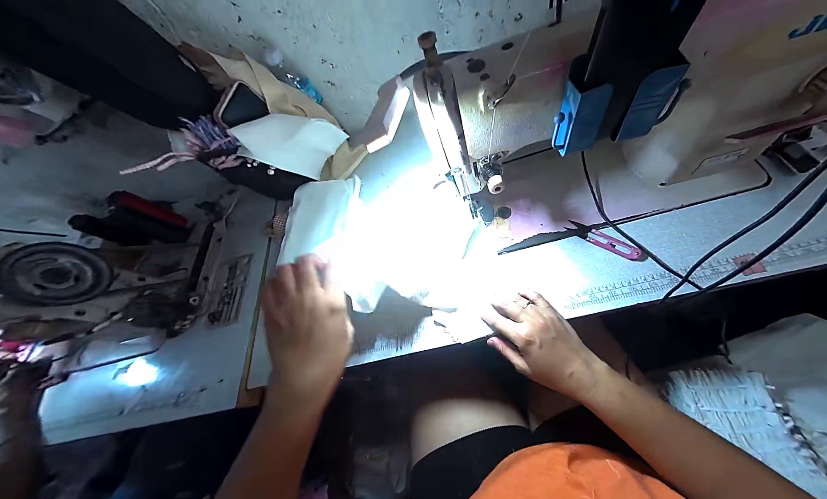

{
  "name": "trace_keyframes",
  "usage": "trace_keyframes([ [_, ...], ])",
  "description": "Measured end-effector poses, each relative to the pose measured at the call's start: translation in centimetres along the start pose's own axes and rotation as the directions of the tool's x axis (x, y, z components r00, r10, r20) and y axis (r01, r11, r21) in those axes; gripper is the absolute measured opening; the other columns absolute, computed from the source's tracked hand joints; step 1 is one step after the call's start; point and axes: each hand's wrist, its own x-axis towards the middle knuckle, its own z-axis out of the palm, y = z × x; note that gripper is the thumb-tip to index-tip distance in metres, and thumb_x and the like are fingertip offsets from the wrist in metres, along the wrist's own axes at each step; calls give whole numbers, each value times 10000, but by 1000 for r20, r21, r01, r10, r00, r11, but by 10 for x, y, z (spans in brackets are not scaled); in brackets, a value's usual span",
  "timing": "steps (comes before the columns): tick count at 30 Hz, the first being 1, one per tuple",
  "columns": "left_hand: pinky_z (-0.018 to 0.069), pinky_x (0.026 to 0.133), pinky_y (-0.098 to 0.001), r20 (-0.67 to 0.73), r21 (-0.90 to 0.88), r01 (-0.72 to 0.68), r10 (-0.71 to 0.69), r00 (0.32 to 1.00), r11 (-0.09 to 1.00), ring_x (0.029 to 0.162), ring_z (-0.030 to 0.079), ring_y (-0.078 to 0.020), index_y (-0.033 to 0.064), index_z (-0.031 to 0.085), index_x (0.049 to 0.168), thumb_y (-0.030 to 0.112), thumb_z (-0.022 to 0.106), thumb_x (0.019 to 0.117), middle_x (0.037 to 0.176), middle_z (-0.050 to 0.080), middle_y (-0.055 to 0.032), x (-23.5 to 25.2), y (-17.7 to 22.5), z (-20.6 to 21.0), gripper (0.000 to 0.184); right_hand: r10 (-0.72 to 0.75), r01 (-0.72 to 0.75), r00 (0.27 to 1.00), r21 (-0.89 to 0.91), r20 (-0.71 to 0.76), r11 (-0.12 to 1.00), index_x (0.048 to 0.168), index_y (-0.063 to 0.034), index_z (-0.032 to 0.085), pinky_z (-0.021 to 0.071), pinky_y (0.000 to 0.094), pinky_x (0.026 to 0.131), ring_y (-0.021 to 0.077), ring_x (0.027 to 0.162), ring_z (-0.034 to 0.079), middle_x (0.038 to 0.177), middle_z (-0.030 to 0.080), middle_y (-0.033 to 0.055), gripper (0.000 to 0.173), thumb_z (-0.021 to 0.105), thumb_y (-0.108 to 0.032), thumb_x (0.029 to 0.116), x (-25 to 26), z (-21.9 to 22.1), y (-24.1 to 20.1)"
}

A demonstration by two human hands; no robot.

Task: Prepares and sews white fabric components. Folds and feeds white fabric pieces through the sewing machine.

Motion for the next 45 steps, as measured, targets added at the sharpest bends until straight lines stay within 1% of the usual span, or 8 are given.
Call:
trace_keyframes([
  [6,587,859,-442,-196,-307,-402,356,914,863,1083,725,-280,123,769,1155,181,499,1011,1188,750,-103,-32,75,66,311,19,-21,999,-40,-46,999,1328,-126,693,421,469,1140,221,1332,596,1402,660,50,434,395,-321,1080,-7,10,-7],
  [11,592,906,-446,-36,-545,-205,221,975,813,1088,718,-245,129,768,1196,407,616,993,1205,731,-103,0,52,94,376,-3,2,999,-9,-50,1000,1310,-97,694,443,448,1133,215,1312,614,1369,680,63,396,423,-245,1062,-5,8,-10],
  [17,536,698,-156,232,-849,112,175,957,516,712,632,41,60,749,861,131,798,846,779,712,55,30,22,59,88,35,-19,986,95,-164,995,1221,-79,737,508,429,1061,242,1205,674,1281,717,90,362,465,-240,1045,-7,7,-8],
  [24,552,832,-569,-292,-243,19,-92,952,970,983,669,-435,-92,685,1056,115,585,1003,1079,649,-283,40,40,34,236,-1,1,992,4,-122,1000,1200,-104,757,474,495,1087,257,1215,674,1277,727,65,372,478,-268,1015,-9,14,-18],
  [28,611,793,-442,-223,-383,-316,245,943,868,952,750,-268,52,772,1103,337,593,949,1111,756,-129,4,70,76,370,-18,27,987,52,-163,998,1234,-109,742,526,408,1017,218,1183,684,1273,727,57,352,502,-205,996,-7,9,-11],
  [32,586,927,-367,-107,-606,-194,162,981,772,1054,724,-199,55,784,1093,211,590,973,1150,746,-106,3,52,99,277,35,-26,978,42,-204,999,1198,-98,759,533,421,991,249,1188,679,1263,731,66,367,473,-191,987,-13,5,-2],
  [37,492,508,-410,-358,-394,-169,19,934,903,530,600,-266,-32,668,822,165,500,1013,602,578,-123,24,70,77,321,13,-16,980,-15,-199,1000,1169,-99,769,477,415,1079,247,1253,647,1279,728,53,373,456,-220,1006,-14,9,-4],
  [45,503,619,-454,-307,-379,-35,-90,947,925,712,644,-293,-6,714,957,187,511,1027,776,643,-138,36,98,43,290,12,-9,989,21,-148,1000,1164,-99,758,465,462,1096,256,1272,641,1319,706,82,355,482,-204,967,-10,9,-8],
])
